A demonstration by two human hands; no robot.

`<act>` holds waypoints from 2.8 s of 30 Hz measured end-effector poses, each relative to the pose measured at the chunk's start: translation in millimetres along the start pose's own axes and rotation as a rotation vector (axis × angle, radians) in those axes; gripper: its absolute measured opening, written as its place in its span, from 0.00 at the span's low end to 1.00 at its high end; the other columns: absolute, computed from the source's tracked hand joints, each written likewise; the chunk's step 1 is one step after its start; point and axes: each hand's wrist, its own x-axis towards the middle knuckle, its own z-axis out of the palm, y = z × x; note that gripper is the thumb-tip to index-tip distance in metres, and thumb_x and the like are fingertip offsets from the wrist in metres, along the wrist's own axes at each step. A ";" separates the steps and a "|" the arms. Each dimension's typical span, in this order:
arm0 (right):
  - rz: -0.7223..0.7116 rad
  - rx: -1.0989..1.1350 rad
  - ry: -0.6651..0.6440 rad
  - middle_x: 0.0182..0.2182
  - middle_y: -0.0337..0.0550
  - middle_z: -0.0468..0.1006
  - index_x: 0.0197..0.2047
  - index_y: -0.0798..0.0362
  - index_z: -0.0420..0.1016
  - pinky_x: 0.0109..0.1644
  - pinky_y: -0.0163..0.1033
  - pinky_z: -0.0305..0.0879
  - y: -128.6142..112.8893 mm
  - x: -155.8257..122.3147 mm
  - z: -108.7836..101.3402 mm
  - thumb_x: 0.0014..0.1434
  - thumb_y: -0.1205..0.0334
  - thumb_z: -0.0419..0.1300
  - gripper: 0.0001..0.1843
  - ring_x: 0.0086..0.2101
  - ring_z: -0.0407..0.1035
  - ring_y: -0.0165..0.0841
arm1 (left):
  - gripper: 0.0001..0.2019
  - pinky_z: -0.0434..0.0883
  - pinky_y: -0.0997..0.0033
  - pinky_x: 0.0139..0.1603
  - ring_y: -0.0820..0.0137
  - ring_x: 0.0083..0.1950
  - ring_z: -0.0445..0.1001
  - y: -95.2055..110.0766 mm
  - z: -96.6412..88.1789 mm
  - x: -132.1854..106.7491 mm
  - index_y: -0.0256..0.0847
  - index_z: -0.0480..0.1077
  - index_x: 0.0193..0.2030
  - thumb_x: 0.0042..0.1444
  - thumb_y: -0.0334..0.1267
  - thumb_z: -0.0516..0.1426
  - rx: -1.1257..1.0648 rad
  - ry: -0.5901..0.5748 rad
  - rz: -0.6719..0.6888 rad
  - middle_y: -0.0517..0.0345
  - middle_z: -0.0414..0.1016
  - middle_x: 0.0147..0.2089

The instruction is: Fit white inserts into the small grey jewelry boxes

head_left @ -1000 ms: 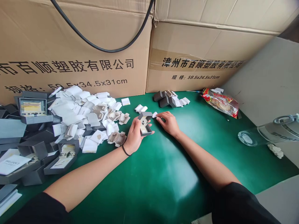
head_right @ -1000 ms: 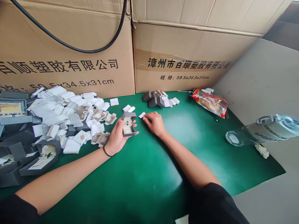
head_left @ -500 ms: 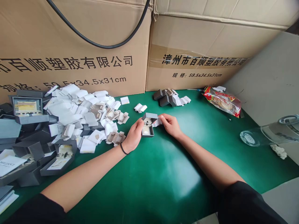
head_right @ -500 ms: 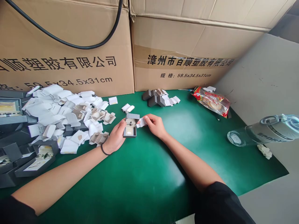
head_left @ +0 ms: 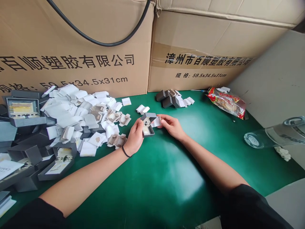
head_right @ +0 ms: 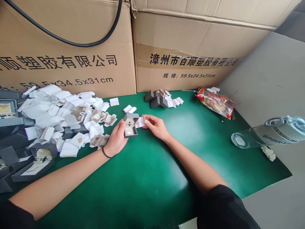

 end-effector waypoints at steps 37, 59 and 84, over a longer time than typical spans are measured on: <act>0.094 0.062 0.016 0.23 0.33 0.71 0.45 0.52 0.77 0.37 0.36 0.67 -3.9 6.4 -9.8 0.48 0.61 0.61 0.18 0.27 0.66 0.26 | 0.18 0.68 0.61 0.54 0.59 0.55 0.71 -5.3 -2.9 1.0 0.40 0.68 0.51 0.62 0.49 0.50 0.039 -0.037 0.027 0.51 0.76 0.48; -0.009 -0.213 0.028 0.44 0.46 0.76 0.53 0.50 0.67 0.39 0.40 0.71 1.4 2.6 0.9 0.52 0.55 0.62 0.25 0.37 0.70 0.31 | 0.19 0.69 0.63 0.55 0.64 0.54 0.72 -8.7 -8.2 10.6 0.39 0.69 0.52 0.63 0.47 0.48 -0.192 0.048 0.043 0.51 0.78 0.43; -0.582 -0.494 0.477 0.37 0.45 0.71 0.42 0.50 0.67 0.42 0.41 0.66 -8.2 -15.4 18.2 0.64 0.63 0.47 0.09 0.38 0.68 0.34 | 0.17 0.74 0.48 0.47 0.56 0.52 0.74 8.5 -5.0 10.6 0.41 0.67 0.51 0.61 0.48 0.53 -0.081 -0.130 -0.198 0.48 0.73 0.53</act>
